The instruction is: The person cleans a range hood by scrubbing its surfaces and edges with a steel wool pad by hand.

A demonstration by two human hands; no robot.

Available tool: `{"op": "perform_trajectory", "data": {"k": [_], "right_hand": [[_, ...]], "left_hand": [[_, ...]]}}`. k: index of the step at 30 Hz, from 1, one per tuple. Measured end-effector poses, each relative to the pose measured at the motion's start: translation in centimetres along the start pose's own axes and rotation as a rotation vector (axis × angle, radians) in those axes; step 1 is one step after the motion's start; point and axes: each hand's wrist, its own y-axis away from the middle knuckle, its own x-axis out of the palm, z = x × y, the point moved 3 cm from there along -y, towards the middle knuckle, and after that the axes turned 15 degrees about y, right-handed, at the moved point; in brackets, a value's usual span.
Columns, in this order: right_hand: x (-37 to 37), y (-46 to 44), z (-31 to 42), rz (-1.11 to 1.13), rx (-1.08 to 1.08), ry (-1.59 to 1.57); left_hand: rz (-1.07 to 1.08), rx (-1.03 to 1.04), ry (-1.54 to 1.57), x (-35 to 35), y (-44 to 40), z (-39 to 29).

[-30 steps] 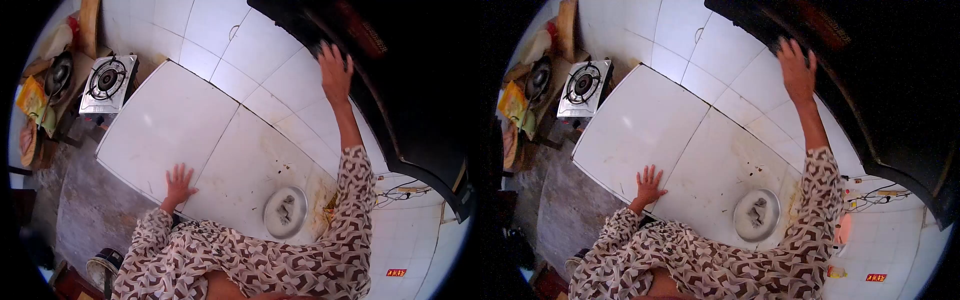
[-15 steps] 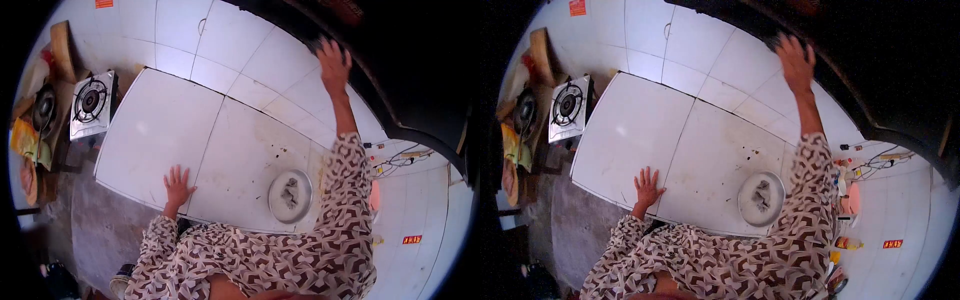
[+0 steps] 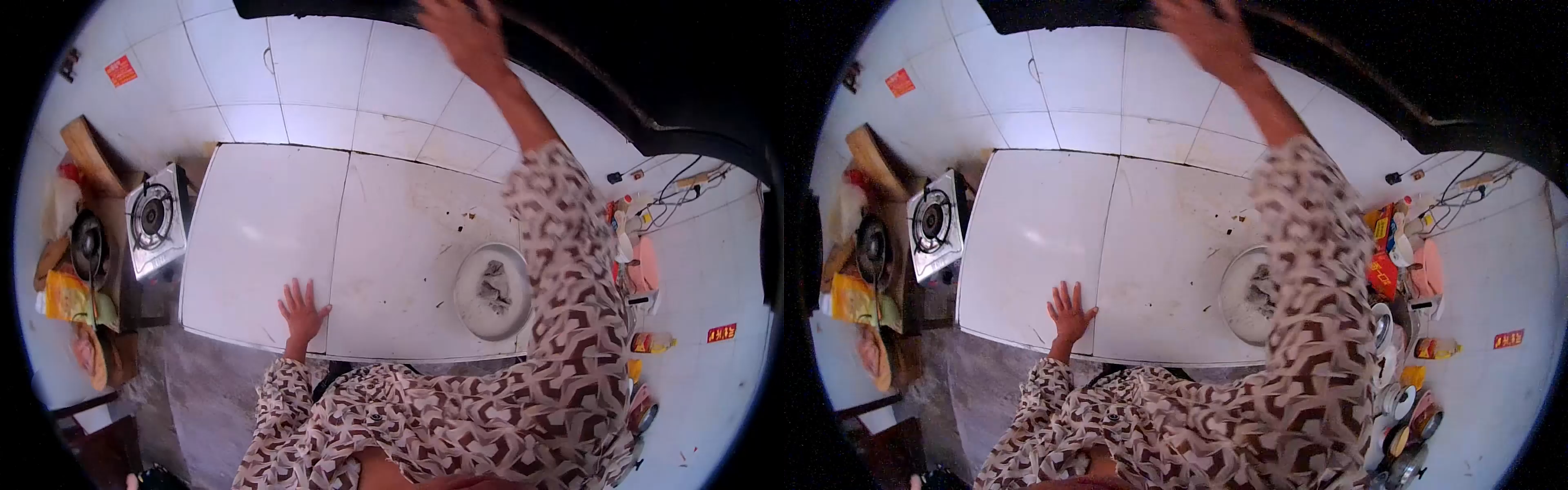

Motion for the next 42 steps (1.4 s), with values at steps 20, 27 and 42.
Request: {"op": "perform_trajectory", "data": {"k": [20, 27, 42], "right_hand": [[-2.2, 16.1, -8.2, 0.157, 0.27, 0.028], [3.3, 20.0, -4.8, -0.242, 1.063, 0.103], [2.1, 22.4, -10.8, -0.361, 1.835, -0.182]], "left_hand": [[0.223, -0.208, -0.011, 2.7, 0.1, -2.0], [0.257, -0.274, 0.061, 2.7, 0.6, -3.9], [0.309, -0.347, 0.038, 3.3, 0.4, -5.7]]}}
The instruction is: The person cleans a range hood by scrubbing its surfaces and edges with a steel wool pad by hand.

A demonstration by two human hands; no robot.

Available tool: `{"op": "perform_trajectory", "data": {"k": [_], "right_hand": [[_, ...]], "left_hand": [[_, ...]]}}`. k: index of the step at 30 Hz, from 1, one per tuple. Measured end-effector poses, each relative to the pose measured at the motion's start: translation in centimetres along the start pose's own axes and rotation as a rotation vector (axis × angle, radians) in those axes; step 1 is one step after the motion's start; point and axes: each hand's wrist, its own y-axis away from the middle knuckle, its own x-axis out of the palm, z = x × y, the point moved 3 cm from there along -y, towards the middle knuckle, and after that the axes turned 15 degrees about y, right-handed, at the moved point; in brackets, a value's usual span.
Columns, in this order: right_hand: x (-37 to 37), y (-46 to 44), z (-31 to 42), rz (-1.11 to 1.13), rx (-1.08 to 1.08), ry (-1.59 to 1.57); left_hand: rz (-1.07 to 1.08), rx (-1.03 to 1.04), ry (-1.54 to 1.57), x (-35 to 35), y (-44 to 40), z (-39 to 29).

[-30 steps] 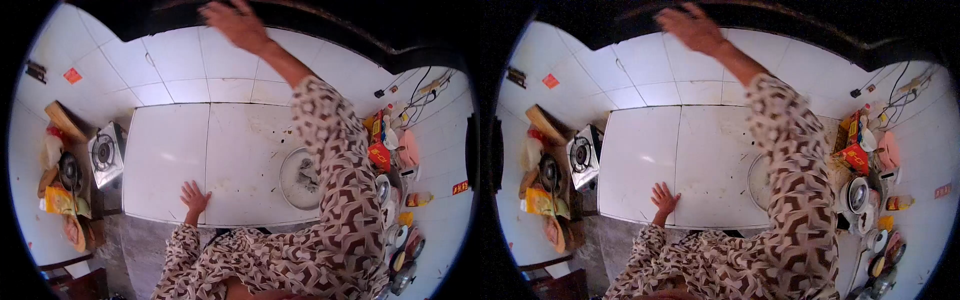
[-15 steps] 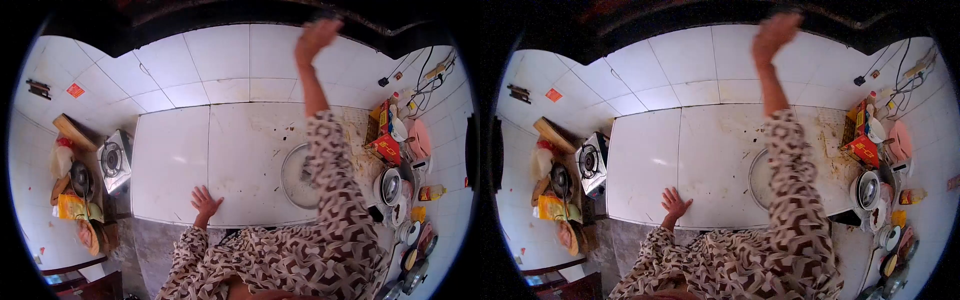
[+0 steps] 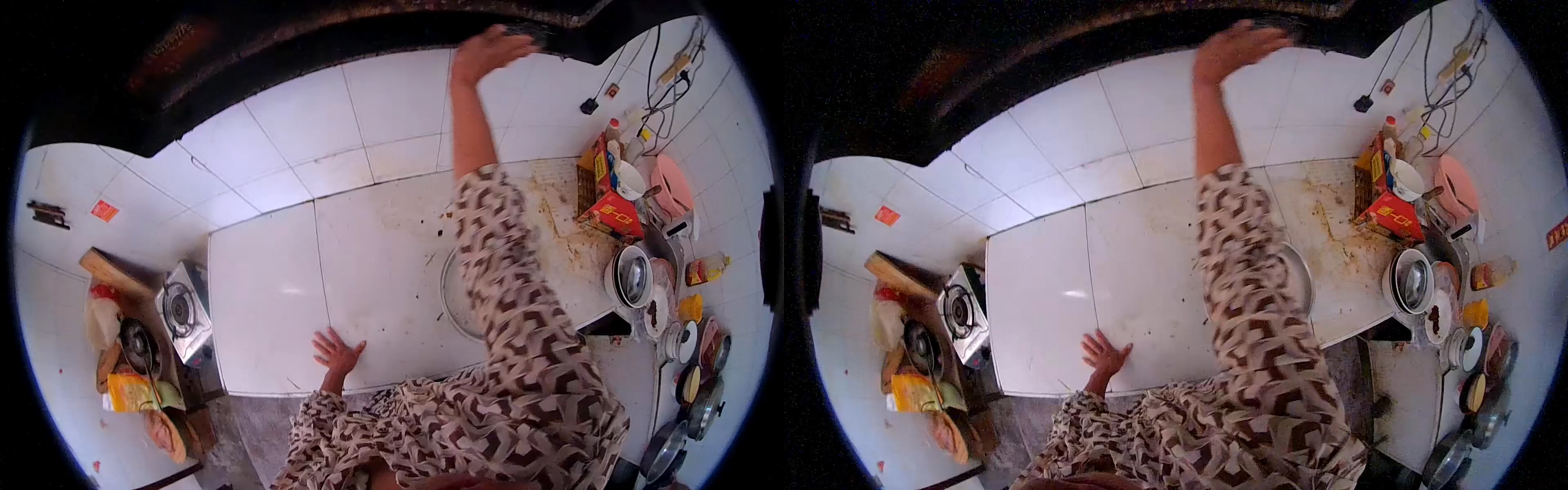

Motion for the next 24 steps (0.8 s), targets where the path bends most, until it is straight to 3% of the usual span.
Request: {"op": "perform_trajectory", "data": {"k": [2, 4, 5, 7, 10, 13, 16, 17, 19, 22, 24], "right_hand": [[1.4, 4.1, 3.0, 0.038, -0.121, -0.004], [2.6, 9.5, 4.9, 0.003, -0.431, -0.013], [1.5, 10.9, 5.9, 0.186, -0.46, 0.033], [1.1, 6.8, 3.8, 0.221, -0.424, 0.11], [-1.9, -3.0, 0.2, 0.066, 0.089, -0.078], [-2.0, -3.3, 0.0, 0.072, 0.135, -0.083], [4.1, 4.9, 0.7, -0.003, -0.193, 0.061], [0.6, 6.4, 3.9, 0.158, -0.242, -0.007], [0.9, 3.1, 1.7, 0.091, -0.235, -0.03], [-2.3, -4.7, -1.8, 0.12, 0.084, -0.107], [-2.7, -5.9, -2.3, 0.106, 0.171, -0.111]], "left_hand": [[-0.003, -0.006, -0.003, 0.0, -0.1, 0.3], [-0.004, -0.015, -0.009, 0.1, -0.4, 0.0], [0.01, -0.01, -0.016, 0.3, -0.2, 0.2], [0.017, -0.004, -0.019, 0.1, -0.7, 0.4], [-0.007, 0.017, -0.033, 0.4, -1.3, 0.4], [-0.008, 0.009, -0.03, 0.2, -1.0, -0.1], [0.007, -0.012, -0.042, 0.0, -0.9, -0.7], [0.017, -0.015, -0.059, -0.3, -1.0, -0.7], [0.028, -0.011, -0.05, -0.6, -0.9, -0.9], [0.024, -0.029, -0.059, -0.3, -0.8, -0.9], [0.017, -0.039, -0.072, -0.2, -1.0, -0.9]]}}
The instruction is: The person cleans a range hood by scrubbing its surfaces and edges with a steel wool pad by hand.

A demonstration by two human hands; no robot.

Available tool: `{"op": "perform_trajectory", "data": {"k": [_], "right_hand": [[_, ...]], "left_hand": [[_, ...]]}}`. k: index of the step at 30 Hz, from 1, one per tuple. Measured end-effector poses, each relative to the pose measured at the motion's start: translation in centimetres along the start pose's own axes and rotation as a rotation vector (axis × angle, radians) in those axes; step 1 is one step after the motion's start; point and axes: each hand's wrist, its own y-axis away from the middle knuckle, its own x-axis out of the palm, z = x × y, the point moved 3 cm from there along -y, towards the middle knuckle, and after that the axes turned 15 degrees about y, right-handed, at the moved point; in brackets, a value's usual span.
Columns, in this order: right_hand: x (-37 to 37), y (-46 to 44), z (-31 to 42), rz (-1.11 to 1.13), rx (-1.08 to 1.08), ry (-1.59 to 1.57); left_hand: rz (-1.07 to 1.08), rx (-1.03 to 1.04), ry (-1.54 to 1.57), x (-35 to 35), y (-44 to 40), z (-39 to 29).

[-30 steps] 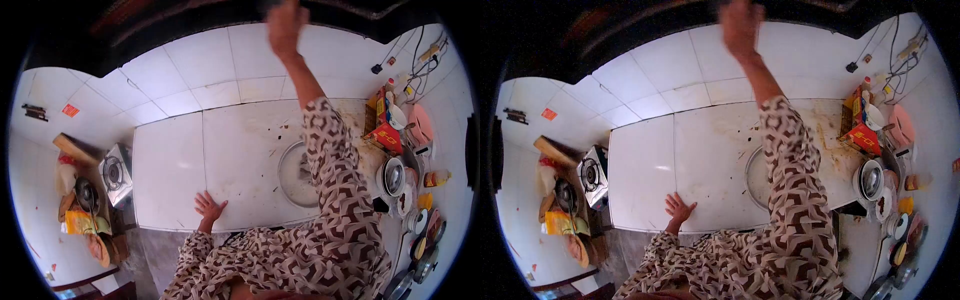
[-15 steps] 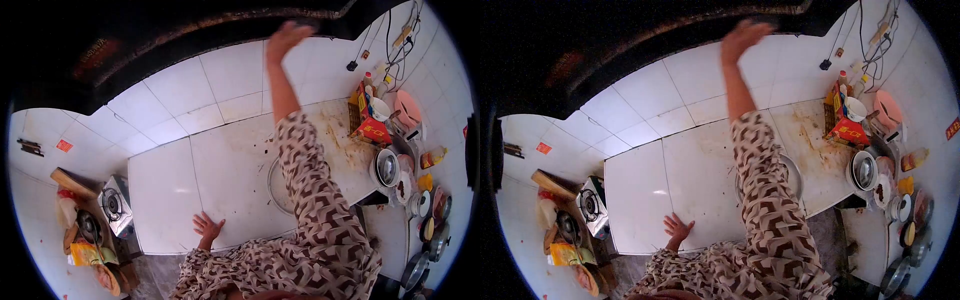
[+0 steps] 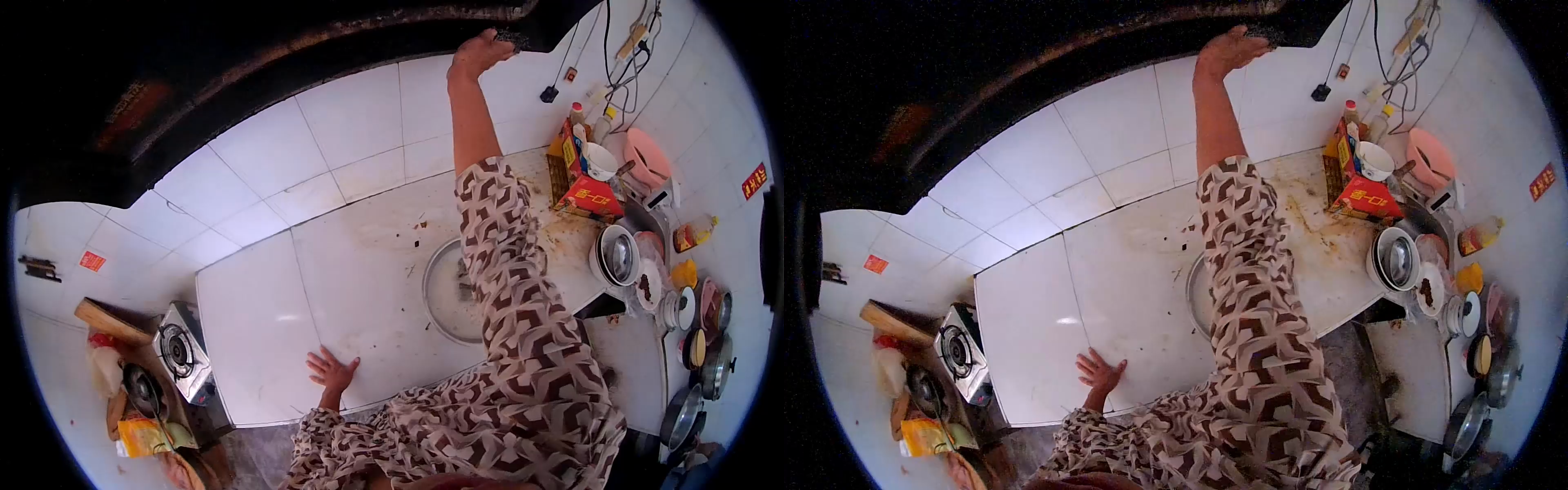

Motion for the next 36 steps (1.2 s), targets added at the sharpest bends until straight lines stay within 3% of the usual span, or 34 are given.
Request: {"op": "perform_trajectory", "data": {"k": [5, 9, 12, 14, 16, 19, 21, 23, 26, 27, 29, 31, 32, 35, 36], "right_hand": [[3.5, 7.2, 2.0, 0.06, -0.275, 0.191], [-0.5, -1.9, 0.1, 0.026, -0.02, 0.131], [-0.6, -3.8, -0.7, 0.056, 0.067, 0.034], [1.5, -1.5, -1.1, -0.036, -0.112, 0.055], [2.2, 5.3, 2.4, 0.082, -0.342, 0.138], [0.8, 0.7, 1.2, 0.117, -0.152, 0.075], [-0.6, -6.0, -2.6, -0.015, -0.018, 0.015], [-2.4, -8.5, -3.5, 0.14, 0.172, -0.157], [-0.4, -3.8, -1.2, 0.07, -0.003, 0.091], [4.2, -1.2, -4.3, 0.036, -0.26, 0.218], [3.0, 1.8, -1.6, 0.129, -0.286, 0.157], [-0.3, -2.4, -0.7, 0.067, -0.12, 0.127], [-1.6, -4.8, -0.6, -0.09, -0.066, 0.109], [-3.9, -7.9, -2.1, 0.161, -0.019, 0.058], [-3.5, -6.7, -1.8, 0.143, -0.037, 0.133]], "left_hand": [[-0.011, 0.019, -0.025, 0.5, -1.0, 1.0], [-0.053, 0.055, -0.035, 1.1, -1.3, 1.1], [-0.031, 0.017, -0.013, 0.5, -0.6, 0.8], [-0.041, 0.014, -0.013, 0.7, -0.8, 0.7], [-0.022, 0.011, -0.01, 0.1, -0.5, 0.0], [-0.098, 0.04, -0.082, 0.6, -1.8, 1.5], [-0.119, 0.065, -0.078, 1.9, -2.2, 2.0], [-0.105, 0.075, -0.033, 1.3, -1.7, 1.9], [-0.044, 0.017, 0.007, 0.5, -0.9, 0.7], [-0.044, 0.021, -0.007, 0.4, -0.9, 0.6], [-0.042, 0.02, -0.034, 0.4, -1.2, 0.9], [-0.057, 0.022, -0.035, 0.3, -0.9, 0.8], [-0.064, 0.018, -0.022, 0.6, -0.8, 0.6], [-0.086, 0.051, -0.031, 0.6, -0.8, 0.8], [-0.041, 0.006, 0.036, 0.3, -0.6, 0.4]]}}
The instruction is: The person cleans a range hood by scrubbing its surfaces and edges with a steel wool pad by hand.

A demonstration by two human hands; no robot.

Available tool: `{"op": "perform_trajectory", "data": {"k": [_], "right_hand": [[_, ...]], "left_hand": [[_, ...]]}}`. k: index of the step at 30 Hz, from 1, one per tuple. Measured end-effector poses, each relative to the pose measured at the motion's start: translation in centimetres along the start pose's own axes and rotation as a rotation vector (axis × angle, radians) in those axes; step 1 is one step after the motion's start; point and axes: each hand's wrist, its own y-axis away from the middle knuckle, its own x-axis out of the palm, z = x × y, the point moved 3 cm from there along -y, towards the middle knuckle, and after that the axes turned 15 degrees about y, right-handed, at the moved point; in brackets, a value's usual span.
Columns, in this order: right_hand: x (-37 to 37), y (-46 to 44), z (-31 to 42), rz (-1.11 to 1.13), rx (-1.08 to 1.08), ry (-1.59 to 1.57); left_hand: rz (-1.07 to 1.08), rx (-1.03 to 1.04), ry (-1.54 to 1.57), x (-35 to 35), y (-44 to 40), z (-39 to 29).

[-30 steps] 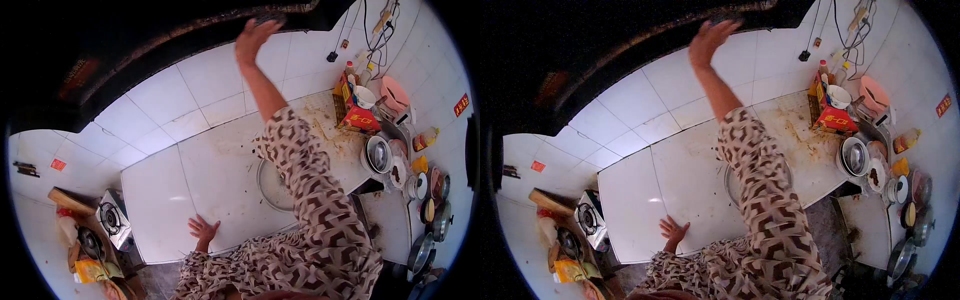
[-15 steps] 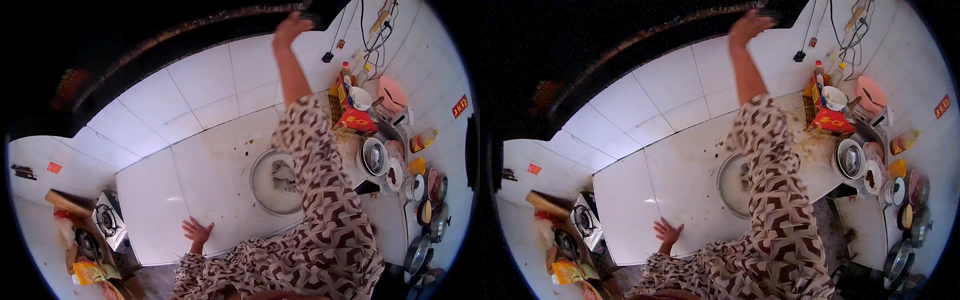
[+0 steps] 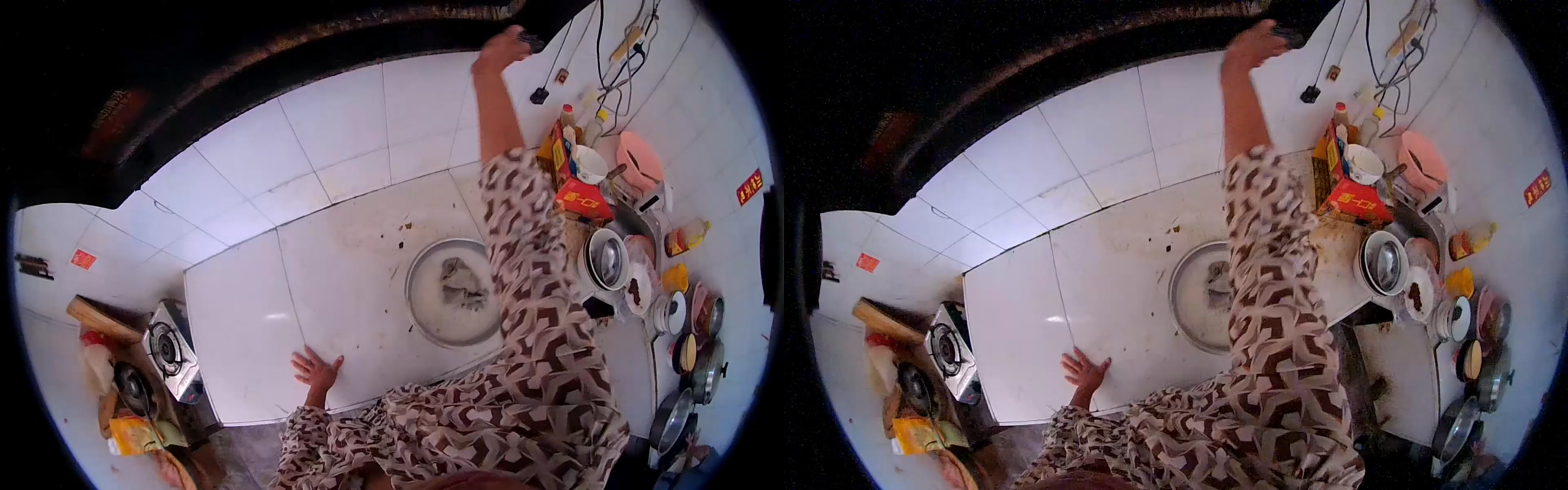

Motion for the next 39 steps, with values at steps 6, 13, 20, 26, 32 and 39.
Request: {"op": "perform_trajectory", "data": {"k": [6, 13, 20, 26, 32, 39], "right_hand": [[4.8, 8.1, 3.6, -0.031, -0.123, -0.002], [1.9, 1.2, 0.4, -0.128, 0.077, -0.129], [0.8, -0.6, -1.3, -0.042, 0.176, -0.254], [5.9, 9.0, 3.6, -0.088, -0.302, 0.124], [6.0, 11.5, 4.6, 0.125, -0.951, 0.718], [10.5, 15.4, 5.8, -0.041, -0.594, 0.364]], "left_hand": [[-0.005, 0.014, -0.007, -0.3, 0.2, -0.2], [-0.022, -0.003, -0.021, 0.1, 0.0, -0.4], [-0.019, -0.001, 0.014, 0.2, 0.1, -0.3], [-0.023, -0.019, 0.031, -0.5, 0.4, -1.1], [-0.037, 0.038, 0.039, -0.1, -0.2, -0.5], [-0.076, 0.1, 0.092, -0.6, 0.8, -0.8]]}}
